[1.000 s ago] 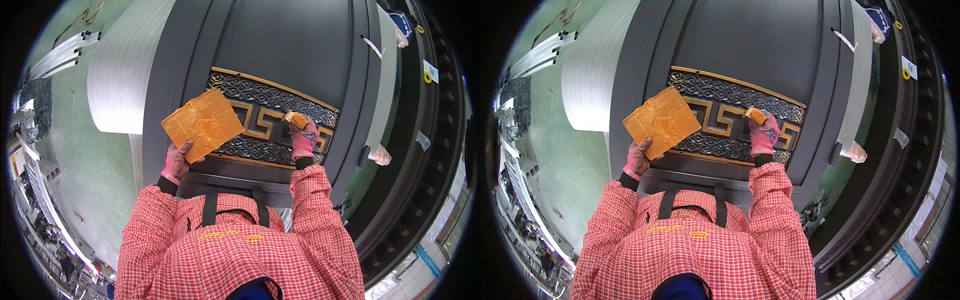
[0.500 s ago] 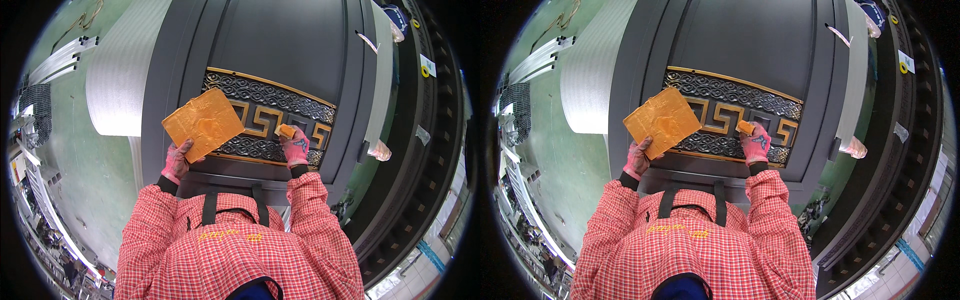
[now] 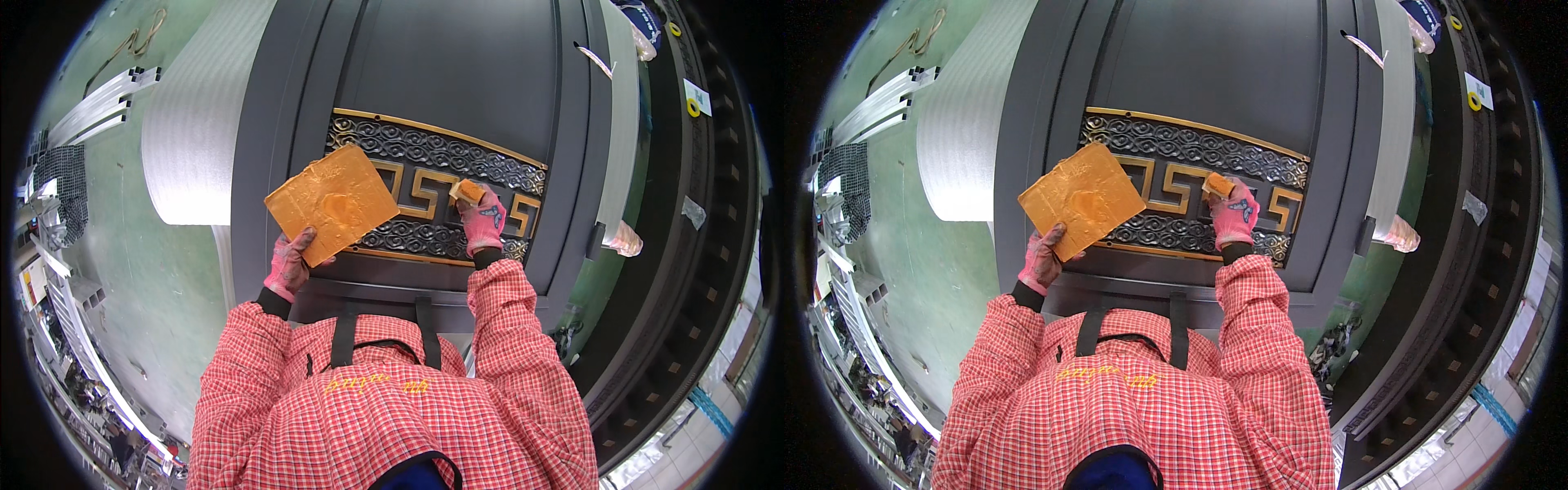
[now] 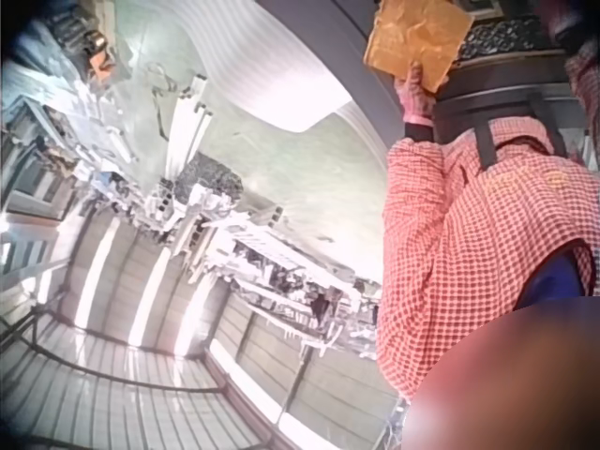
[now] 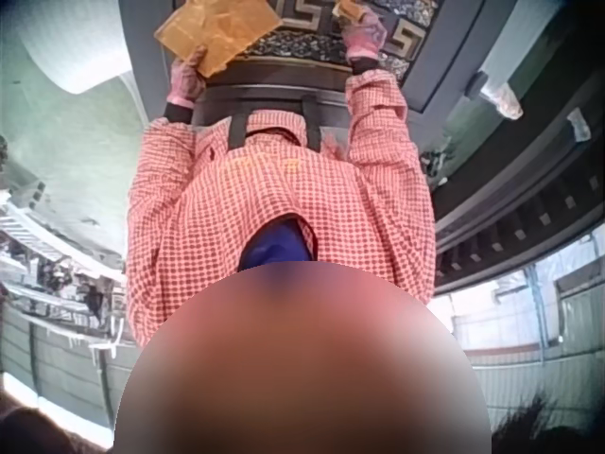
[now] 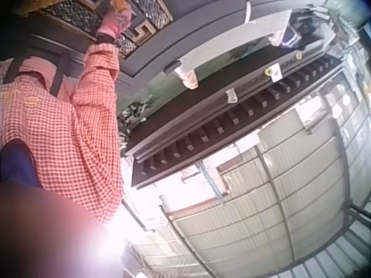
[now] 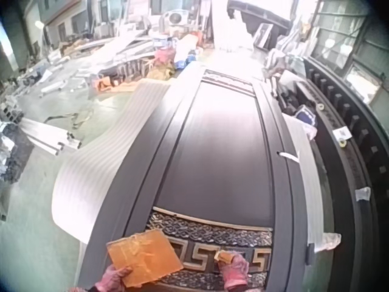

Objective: The person applies gold leaf to a decorative Greek key pattern on a dark gray panel using a small sponge and a gold leaf sheet. They repeatedly dab the sponge onto the pattern to transfer the gold material.

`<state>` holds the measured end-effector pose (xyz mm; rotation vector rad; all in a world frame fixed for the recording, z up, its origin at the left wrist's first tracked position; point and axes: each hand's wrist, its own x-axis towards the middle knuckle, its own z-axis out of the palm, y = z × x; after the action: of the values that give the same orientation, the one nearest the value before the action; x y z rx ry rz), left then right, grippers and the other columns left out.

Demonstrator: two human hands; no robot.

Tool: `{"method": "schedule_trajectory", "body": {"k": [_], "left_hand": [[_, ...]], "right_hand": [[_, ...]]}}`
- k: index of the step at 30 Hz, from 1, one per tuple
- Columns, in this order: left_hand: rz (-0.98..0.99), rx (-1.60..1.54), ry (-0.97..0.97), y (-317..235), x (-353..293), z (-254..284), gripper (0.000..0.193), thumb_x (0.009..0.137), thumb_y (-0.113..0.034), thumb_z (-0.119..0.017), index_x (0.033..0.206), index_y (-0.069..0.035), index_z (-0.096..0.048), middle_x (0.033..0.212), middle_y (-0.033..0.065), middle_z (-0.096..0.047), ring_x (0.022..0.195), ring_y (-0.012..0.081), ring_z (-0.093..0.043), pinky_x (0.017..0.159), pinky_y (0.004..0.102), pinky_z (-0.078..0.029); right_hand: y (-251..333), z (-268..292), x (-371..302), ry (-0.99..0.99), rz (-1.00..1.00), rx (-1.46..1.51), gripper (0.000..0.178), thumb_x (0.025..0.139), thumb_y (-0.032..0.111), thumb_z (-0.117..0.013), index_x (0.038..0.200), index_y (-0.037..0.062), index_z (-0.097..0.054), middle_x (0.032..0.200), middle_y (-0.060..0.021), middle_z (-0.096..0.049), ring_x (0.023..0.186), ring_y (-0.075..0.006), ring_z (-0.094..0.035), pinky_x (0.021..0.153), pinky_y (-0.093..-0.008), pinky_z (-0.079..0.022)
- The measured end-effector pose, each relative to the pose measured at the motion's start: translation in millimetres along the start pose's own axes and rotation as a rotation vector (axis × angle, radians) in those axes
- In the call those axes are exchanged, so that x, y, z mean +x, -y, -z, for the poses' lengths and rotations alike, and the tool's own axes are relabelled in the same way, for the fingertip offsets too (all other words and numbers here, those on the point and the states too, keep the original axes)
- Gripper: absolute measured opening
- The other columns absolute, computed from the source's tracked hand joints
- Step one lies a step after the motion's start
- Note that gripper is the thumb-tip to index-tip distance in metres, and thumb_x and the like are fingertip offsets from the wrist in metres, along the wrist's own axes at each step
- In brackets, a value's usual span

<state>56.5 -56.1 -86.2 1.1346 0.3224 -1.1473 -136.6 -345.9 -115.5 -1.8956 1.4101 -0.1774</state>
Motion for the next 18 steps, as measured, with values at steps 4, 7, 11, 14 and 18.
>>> {"method": "schedule_trajectory", "body": {"k": [4,7,11,14,18], "left_hand": [[0.011,-0.005,0.015,1.6,0.1,-2.7,0.045,0.086,-0.02,-0.064,0.122,-0.002,-0.045,0.112,0.0128,-0.059,0.093,0.0286,-0.065,0.058,0.0374,-0.061],[0.023,0.004,0.007,2.7,0.7,-2.2,0.046,0.086,-0.019,-0.064,0.123,-0.002,-0.044,0.113,0.0133,-0.059,0.093,0.0289,-0.065,0.058,0.0376,-0.061],[0.022,-0.012,0.011,2.5,-0.1,-8.2,0.044,0.086,-0.017,-0.064,0.122,-0.002,-0.044,0.111,0.0133,-0.059,0.091,0.0289,-0.066,0.057,0.0371,-0.061],[0.023,-0.004,0.023,3.6,0.9,-6.2,0.044,0.086,-0.017,-0.064,0.122,-0.002,-0.044,0.111,0.0133,-0.059,0.091,0.0291,-0.066,0.057,0.0373,-0.061],[0.032,0.001,0.021,2.6,-0.2,-8.1,0.044,0.086,-0.017,-0.064,0.122,-0.002,-0.044,0.111,0.0134,-0.059,0.092,0.0297,-0.066,0.057,0.0378,-0.061]], "right_hand": [[-9.9,3.0,-24.7,-0.042,0.096,-0.085,0.026,0.072,0.015,-0.073,0.095,0.0063,-0.064,0.092,-0.0127,-0.066,0.086,-0.0294,-0.065,0.072,-0.0333,-0.05],[-15.7,0.3,-36.6,-0.021,0.082,-0.063,0.027,0.071,0.015,-0.073,0.096,0.0067,-0.065,0.092,-0.0129,-0.066,0.085,-0.0316,-0.064,0.072,-0.0342,-0.05],[-24.9,-0.4,-46.2,-0.021,0.105,-0.067,0.027,0.07,0.014,-0.073,0.095,0.0073,-0.065,0.091,-0.0128,-0.066,0.084,-0.032,-0.064,0.072,-0.0341,-0.05],[-20.5,4.3,-52.1,-0.016,0.106,-0.119,0.027,0.07,0.014,-0.073,0.095,0.0078,-0.066,0.091,-0.0129,-0.066,0.084,-0.0317,-0.064,0.072,-0.0339,-0.05],[-22.6,11.3,-55.8,-0.081,0.081,-0.056,0.028,0.069,0.013,-0.074,0.095,0.0073,-0.066,0.09,-0.013,-0.066,0.084,-0.0308,-0.064,0.073,-0.0346,-0.05]]}}
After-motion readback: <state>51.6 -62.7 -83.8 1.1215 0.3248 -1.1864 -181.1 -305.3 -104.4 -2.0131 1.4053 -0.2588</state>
